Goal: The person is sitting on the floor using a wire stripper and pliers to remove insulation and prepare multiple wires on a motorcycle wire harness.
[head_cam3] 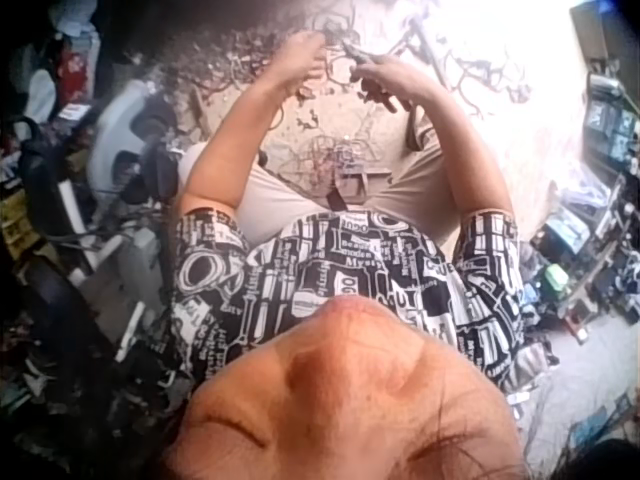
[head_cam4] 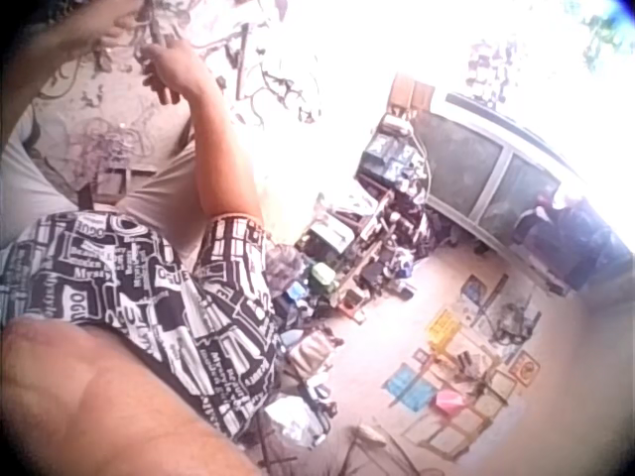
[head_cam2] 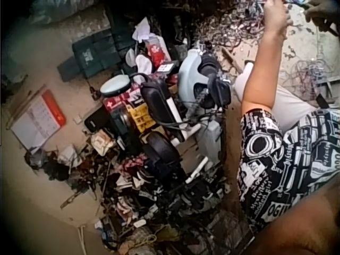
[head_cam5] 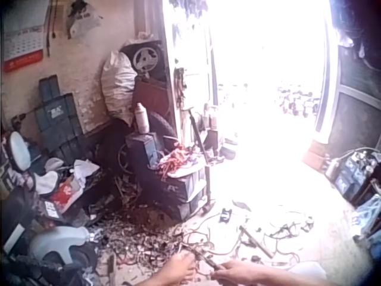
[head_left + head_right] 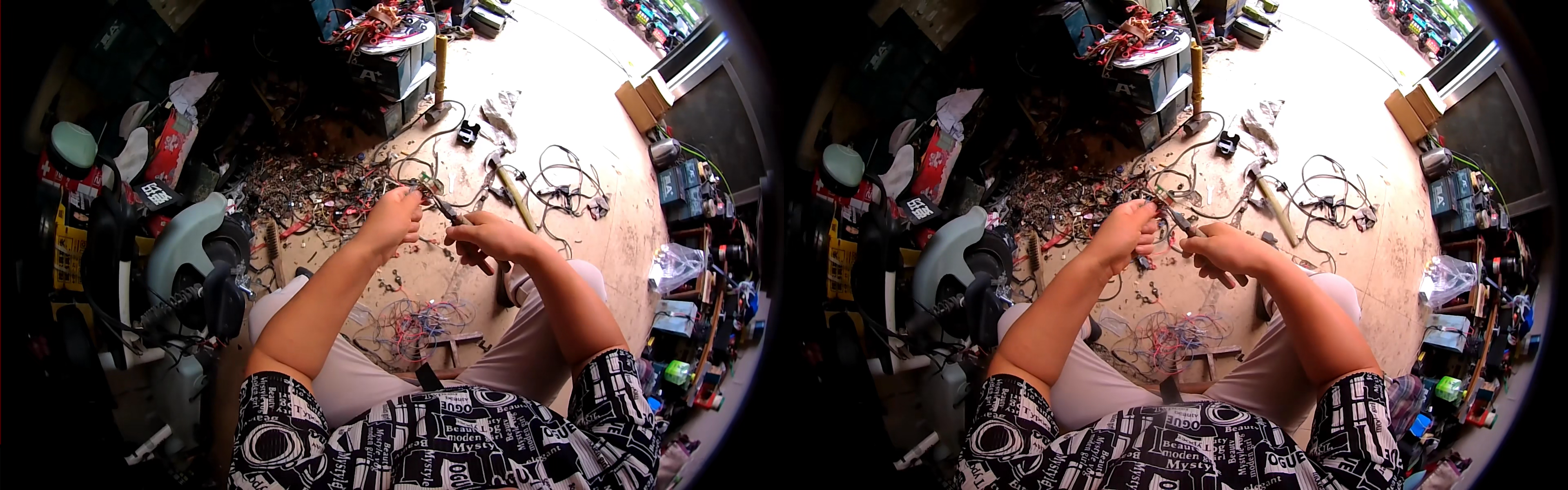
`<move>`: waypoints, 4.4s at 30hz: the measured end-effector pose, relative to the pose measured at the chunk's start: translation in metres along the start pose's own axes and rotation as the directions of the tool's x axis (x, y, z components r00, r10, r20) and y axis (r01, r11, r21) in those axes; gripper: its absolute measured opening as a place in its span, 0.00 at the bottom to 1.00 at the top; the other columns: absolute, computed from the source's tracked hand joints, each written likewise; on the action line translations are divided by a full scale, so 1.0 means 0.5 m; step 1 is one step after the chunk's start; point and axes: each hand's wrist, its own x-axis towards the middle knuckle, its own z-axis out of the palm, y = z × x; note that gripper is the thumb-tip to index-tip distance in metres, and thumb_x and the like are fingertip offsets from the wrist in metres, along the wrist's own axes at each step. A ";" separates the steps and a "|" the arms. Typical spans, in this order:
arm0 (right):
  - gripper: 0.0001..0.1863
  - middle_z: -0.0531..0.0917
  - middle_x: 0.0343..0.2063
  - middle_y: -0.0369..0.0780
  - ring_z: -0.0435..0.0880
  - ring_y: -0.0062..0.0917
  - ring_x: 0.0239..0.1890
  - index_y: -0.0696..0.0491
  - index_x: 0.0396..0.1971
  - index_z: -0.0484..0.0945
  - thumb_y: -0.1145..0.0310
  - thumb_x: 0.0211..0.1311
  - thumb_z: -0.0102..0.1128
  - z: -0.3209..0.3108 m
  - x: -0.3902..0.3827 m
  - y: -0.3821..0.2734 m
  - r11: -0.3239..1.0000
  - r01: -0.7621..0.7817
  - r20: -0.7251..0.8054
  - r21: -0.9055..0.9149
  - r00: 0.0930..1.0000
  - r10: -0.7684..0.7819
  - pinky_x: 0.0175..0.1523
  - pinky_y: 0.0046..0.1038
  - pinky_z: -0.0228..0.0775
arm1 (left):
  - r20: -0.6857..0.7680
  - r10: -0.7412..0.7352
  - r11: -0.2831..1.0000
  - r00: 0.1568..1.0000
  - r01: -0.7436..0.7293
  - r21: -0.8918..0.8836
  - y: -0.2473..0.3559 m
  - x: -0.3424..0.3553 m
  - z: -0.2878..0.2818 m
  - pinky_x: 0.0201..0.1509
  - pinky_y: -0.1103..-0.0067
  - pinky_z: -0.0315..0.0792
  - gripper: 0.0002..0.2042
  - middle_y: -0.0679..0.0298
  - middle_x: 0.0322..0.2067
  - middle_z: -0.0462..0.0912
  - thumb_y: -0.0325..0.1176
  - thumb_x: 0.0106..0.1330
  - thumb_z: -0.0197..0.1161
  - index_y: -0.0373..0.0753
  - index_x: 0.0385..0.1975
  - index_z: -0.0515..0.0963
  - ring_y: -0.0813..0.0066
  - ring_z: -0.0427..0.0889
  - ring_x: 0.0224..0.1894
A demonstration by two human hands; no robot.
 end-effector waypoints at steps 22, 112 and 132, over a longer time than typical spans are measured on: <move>0.15 0.77 0.23 0.38 0.80 0.24 0.28 0.60 0.36 0.78 0.62 0.62 0.53 -0.008 0.006 0.010 0.998 -0.015 0.025 0.058 1.000 0.013 0.27 0.25 0.72 | 0.055 -0.093 0.994 0.994 0.096 -0.057 0.002 -0.003 0.000 0.15 0.86 0.50 0.08 0.75 0.15 0.58 0.32 0.71 0.46 0.43 0.27 0.61 0.88 0.52 0.13; 0.20 0.70 0.13 0.34 0.69 0.19 0.15 0.51 0.16 0.68 0.57 0.65 0.54 0.002 0.005 0.010 0.972 0.025 0.059 0.234 0.997 -0.040 0.25 0.23 0.66 | 0.267 -0.034 0.988 0.963 0.072 -0.134 -0.003 -0.003 -0.007 0.18 0.86 0.53 0.06 0.76 0.17 0.56 0.35 0.71 0.47 0.45 0.32 0.60 0.88 0.54 0.15; 0.19 0.73 0.14 0.35 0.72 0.17 0.13 0.58 0.31 0.77 0.54 0.64 0.53 0.001 0.017 0.025 0.995 0.095 -0.024 0.001 0.995 -0.095 0.13 0.21 0.58 | 0.129 -0.034 0.999 0.991 0.036 -0.007 0.004 -0.022 -0.001 0.17 0.87 0.53 0.09 0.77 0.16 0.57 0.35 0.71 0.47 0.44 0.28 0.62 0.89 0.52 0.14</move>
